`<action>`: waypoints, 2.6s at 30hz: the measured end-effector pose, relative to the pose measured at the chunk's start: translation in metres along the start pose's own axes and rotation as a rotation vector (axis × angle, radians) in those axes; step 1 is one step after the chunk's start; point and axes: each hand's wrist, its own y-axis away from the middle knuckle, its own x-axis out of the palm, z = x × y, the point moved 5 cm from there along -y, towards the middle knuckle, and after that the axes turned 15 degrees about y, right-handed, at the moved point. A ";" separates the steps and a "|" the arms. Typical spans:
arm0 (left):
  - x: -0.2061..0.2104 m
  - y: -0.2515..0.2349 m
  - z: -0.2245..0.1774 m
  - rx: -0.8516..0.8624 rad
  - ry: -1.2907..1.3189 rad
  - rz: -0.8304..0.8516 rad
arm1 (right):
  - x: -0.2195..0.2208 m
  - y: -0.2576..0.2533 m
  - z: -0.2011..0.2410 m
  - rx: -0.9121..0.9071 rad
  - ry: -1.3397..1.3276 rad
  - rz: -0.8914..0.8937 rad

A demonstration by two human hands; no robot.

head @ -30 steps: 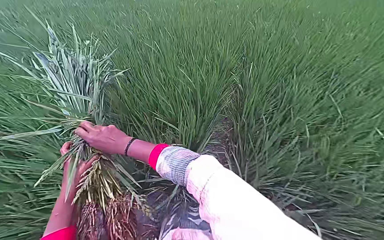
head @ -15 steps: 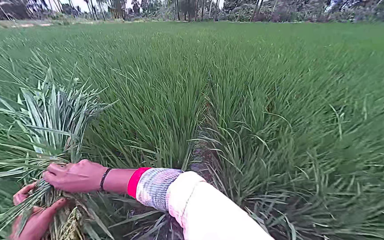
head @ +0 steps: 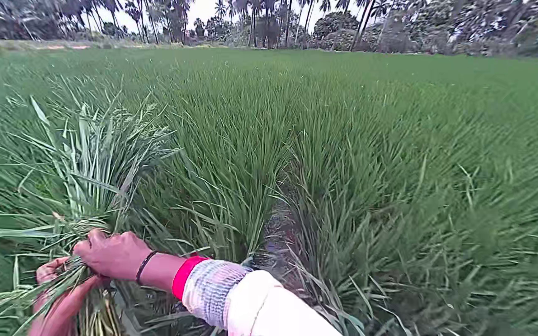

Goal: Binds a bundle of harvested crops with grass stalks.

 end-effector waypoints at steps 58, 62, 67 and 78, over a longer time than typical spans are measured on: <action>-0.059 0.101 -0.018 -0.106 0.230 -0.594 | 0.102 -0.005 0.040 -0.213 -1.127 0.412; -0.055 0.104 -0.014 -0.141 0.196 -0.637 | 0.093 -0.003 0.028 -0.207 -1.027 0.410; -0.054 0.107 -0.009 -0.133 0.218 -0.683 | 0.073 0.001 0.026 -0.524 -0.459 0.169; -0.058 0.135 -0.007 -0.208 0.178 -0.757 | 0.052 0.022 0.051 -0.677 -0.115 0.059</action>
